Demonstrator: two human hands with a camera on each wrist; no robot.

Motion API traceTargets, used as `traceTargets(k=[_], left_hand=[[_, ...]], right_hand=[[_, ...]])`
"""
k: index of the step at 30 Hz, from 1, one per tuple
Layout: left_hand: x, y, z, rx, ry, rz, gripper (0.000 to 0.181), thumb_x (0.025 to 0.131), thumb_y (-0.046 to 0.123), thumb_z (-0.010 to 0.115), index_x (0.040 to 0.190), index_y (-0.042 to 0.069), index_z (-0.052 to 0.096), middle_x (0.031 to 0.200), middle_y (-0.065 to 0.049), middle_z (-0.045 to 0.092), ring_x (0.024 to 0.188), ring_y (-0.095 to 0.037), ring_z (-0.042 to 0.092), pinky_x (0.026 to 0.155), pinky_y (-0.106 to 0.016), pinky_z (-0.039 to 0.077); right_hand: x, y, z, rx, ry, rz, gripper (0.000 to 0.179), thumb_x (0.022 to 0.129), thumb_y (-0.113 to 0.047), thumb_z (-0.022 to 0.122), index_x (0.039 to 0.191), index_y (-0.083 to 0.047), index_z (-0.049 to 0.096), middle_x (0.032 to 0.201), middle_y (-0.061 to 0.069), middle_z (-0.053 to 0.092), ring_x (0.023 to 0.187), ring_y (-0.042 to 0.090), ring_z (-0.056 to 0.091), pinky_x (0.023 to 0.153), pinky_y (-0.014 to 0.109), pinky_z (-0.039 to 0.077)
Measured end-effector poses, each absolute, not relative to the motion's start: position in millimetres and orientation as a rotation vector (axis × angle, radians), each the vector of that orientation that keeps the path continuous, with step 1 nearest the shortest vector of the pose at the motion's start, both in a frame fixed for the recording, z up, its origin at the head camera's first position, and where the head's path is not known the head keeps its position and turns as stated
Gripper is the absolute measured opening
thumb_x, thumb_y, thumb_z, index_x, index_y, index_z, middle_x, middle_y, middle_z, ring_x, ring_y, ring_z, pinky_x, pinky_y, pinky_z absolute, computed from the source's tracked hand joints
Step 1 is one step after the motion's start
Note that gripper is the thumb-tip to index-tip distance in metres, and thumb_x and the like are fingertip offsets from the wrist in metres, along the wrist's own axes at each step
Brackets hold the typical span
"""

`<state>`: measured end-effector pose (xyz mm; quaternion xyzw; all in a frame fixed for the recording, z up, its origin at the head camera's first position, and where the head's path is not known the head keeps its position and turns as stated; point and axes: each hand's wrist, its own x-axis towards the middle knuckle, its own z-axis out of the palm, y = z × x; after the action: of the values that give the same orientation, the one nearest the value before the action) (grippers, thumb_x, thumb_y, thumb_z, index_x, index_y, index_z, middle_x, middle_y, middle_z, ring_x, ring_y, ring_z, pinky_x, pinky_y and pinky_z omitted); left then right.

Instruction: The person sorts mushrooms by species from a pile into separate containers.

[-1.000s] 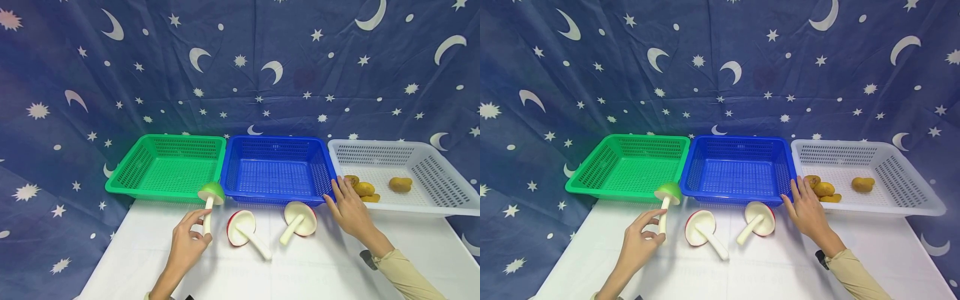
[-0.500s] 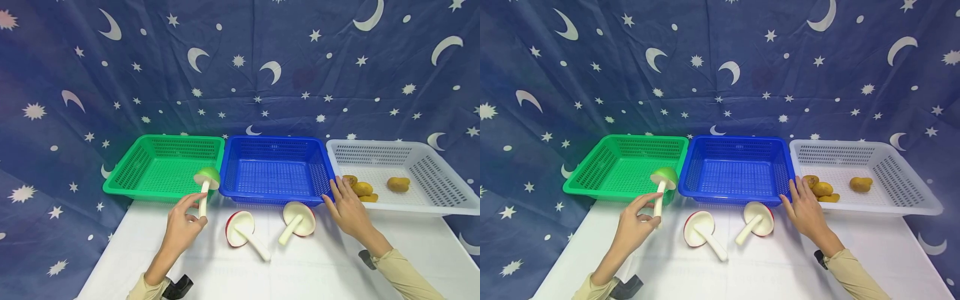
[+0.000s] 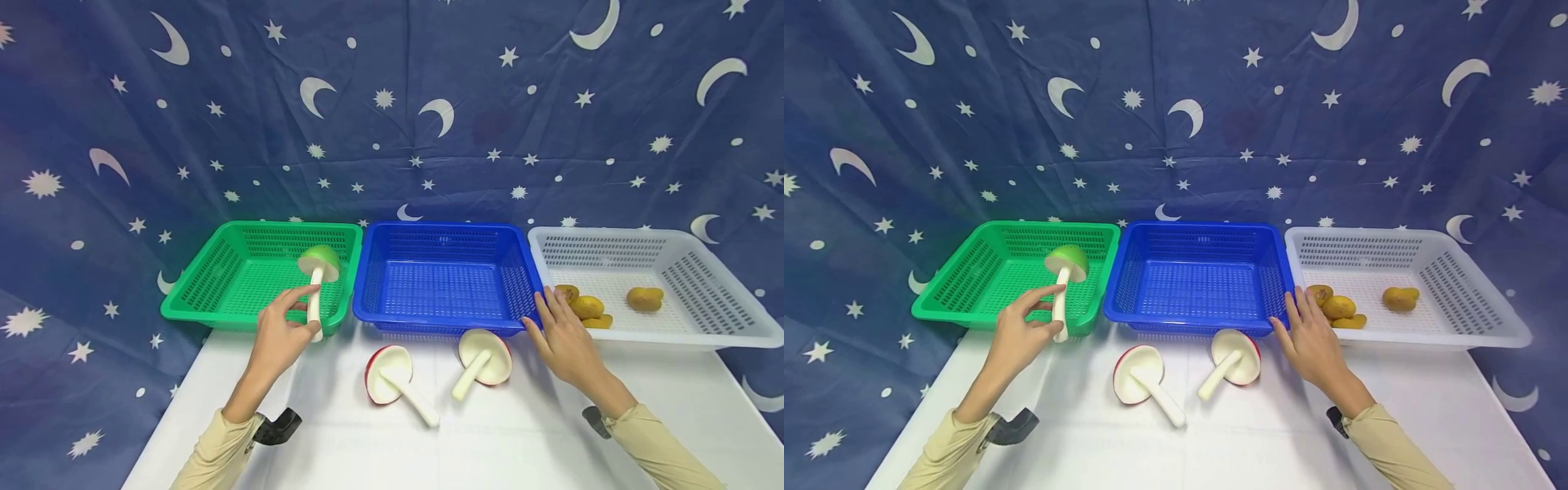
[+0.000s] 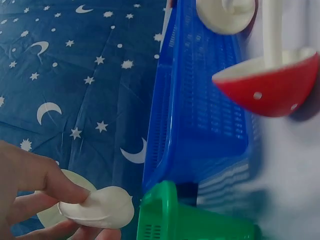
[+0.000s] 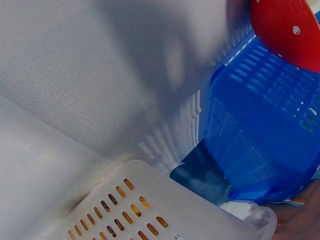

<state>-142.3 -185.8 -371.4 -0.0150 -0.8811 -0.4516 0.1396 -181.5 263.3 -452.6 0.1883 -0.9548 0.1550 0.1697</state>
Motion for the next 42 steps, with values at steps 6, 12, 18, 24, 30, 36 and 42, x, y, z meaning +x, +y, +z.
traceTargets(k=[6, 12, 18, 24, 30, 36, 42], left_hand=[[-159.1, -190.1, -369.4, -0.046, -2.567, -1.305, 0.056, 0.072, -0.009, 0.065, 0.124, 0.011, 0.063, 0.111, -0.013, 0.061, 0.068, -0.026, 0.068, 0.056, -0.032, 0.055], [-172.9, -194.4, -370.6, -0.035, -2.591, -1.301, 0.053, 0.074, -0.008, 0.064, 0.125, 0.008, 0.062, 0.117, -0.018, 0.059, 0.075, -0.028, 0.067, 0.051, -0.030, 0.050], [-188.2, -200.6, -375.7, -0.013, -2.649, -1.284, 0.053, 0.075, -0.006, 0.064, 0.126, 0.009, 0.062, 0.120, -0.019, 0.059, 0.100, -0.033, 0.059, 0.050, -0.029, 0.047], [-205.2, -204.8, -385.3, 0.018, -2.687, -1.287, 0.054, 0.075, -0.005, 0.063, 0.127, 0.009, 0.061, 0.109, -0.022, 0.062, 0.097, -0.033, 0.060, 0.051, -0.029, 0.051], [-221.6, -207.7, -395.7, 0.007, -2.742, -1.240, 0.055, 0.075, -0.005, 0.063, 0.128, 0.008, 0.060, 0.122, -0.017, 0.059, 0.098, -0.032, 0.059, 0.054, -0.030, 0.053], [-233.7, -209.3, -403.8, 0.061, -2.831, -1.212, 0.057, 0.075, -0.007, 0.060, 0.130, 0.007, 0.058, 0.123, -0.019, 0.058, 0.084, -0.027, 0.063, 0.051, -0.027, 0.051], [-240.8, -209.6, -410.1, 0.082, -2.886, -1.204, 0.061, 0.070, -0.011, 0.056, 0.130, 0.004, 0.058, 0.107, -0.020, 0.062, 0.057, -0.013, 0.052, 0.043, -0.022, 0.043]], right_hand=[[-180.9, 263.3, -451.3, 0.527, -2.722, 0.440, 0.059, 0.101, -0.032, 0.042, 0.137, 0.015, 0.037, 0.143, 0.036, 0.029, 0.135, 0.049, 0.022, 0.110, 0.055, 0.021], [-180.8, 263.5, -451.1, 0.528, -2.734, 0.439, 0.060, 0.101, -0.033, 0.043, 0.138, 0.014, 0.036, 0.144, 0.035, 0.028, 0.137, 0.047, 0.019, 0.111, 0.054, 0.020], [-181.7, 262.9, -451.6, 0.539, -2.723, 0.439, 0.059, 0.101, -0.032, 0.043, 0.137, 0.014, 0.036, 0.144, 0.035, 0.029, 0.136, 0.048, 0.020, 0.111, 0.054, 0.020], [-182.0, 262.8, -452.6, 0.533, -2.724, 0.437, 0.059, 0.101, -0.032, 0.043, 0.137, 0.014, 0.037, 0.144, 0.035, 0.029, 0.136, 0.048, 0.020, 0.111, 0.054, 0.020], [-181.4, 263.4, -453.1, 0.529, -2.720, 0.439, 0.059, 0.101, -0.032, 0.043, 0.137, 0.014, 0.037, 0.143, 0.035, 0.029, 0.136, 0.049, 0.020, 0.110, 0.056, 0.021], [-180.7, 263.8, -452.8, 0.526, -2.722, 0.436, 0.058, 0.101, -0.031, 0.043, 0.137, 0.014, 0.037, 0.144, 0.035, 0.029, 0.135, 0.049, 0.021, 0.110, 0.055, 0.021], [-180.5, 262.6, -451.5, 0.530, -2.723, 0.445, 0.058, 0.101, -0.031, 0.042, 0.137, 0.014, 0.037, 0.144, 0.035, 0.029, 0.136, 0.048, 0.020, 0.111, 0.054, 0.020]])
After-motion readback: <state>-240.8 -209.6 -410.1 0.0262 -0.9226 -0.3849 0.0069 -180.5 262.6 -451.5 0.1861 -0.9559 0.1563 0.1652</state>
